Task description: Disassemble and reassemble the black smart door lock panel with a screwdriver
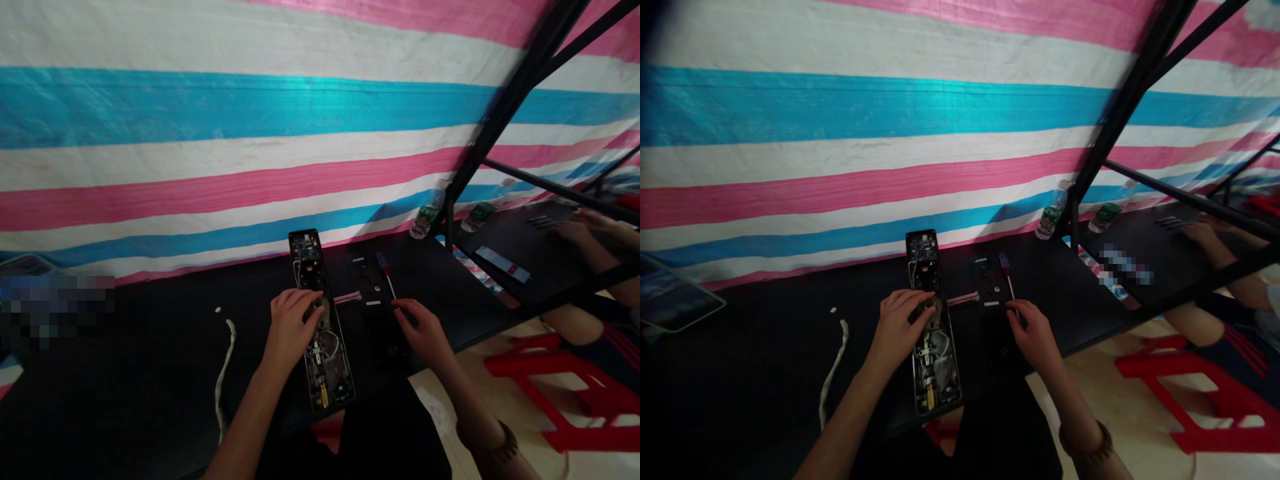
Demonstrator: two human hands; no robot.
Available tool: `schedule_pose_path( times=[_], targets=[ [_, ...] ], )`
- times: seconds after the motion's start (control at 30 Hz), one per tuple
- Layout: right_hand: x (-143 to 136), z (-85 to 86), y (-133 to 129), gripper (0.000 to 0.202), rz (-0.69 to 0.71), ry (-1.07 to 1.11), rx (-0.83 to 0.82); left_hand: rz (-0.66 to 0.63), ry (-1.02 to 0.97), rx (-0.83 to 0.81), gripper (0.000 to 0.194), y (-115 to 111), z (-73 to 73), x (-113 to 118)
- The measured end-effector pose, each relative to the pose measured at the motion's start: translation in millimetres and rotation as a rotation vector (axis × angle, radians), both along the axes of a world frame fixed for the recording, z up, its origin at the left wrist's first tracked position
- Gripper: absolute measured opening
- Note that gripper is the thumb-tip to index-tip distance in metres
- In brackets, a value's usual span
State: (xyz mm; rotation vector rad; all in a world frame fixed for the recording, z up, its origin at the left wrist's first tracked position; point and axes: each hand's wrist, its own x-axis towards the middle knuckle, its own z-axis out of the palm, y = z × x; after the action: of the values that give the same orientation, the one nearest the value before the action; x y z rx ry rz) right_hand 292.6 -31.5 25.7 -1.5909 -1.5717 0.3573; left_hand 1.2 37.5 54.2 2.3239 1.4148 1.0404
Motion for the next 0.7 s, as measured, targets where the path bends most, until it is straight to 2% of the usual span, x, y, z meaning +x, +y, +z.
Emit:
schedule_pose_path(
  times=[0.2,0.33,0.43,0.57,0.7],
  targets=[
    [-17.1,-32.1,-40.3,0.028,-0.092,-0.026,0.074,0.032,0.002,0.037,0.027,-5.7,-13.8,-3.5],
    [-21.8,-60.0,-62.5,0.043,-0.04,-0.187,0.102,0.094,-0.039,0.038,0.023,-6.9,-20.1,0.2],
    [-18.8,-73.3,-67.3,0.047,-0.047,-0.305,0.141,0.153,-0.079,0.027,0.02,-10.5,-21.0,1.8],
    [-13.3,-72.8,-63.6,0.037,0.025,-0.36,0.112,0.209,-0.162,0.001,0.027,-21.1,-24.3,2.1],
    [-14.9,-62.5,-58.0,0.017,0.098,-0.249,0.174,0.27,-0.281,-0.092,0.043,-35.0,-34.0,4.6]
  ],
)
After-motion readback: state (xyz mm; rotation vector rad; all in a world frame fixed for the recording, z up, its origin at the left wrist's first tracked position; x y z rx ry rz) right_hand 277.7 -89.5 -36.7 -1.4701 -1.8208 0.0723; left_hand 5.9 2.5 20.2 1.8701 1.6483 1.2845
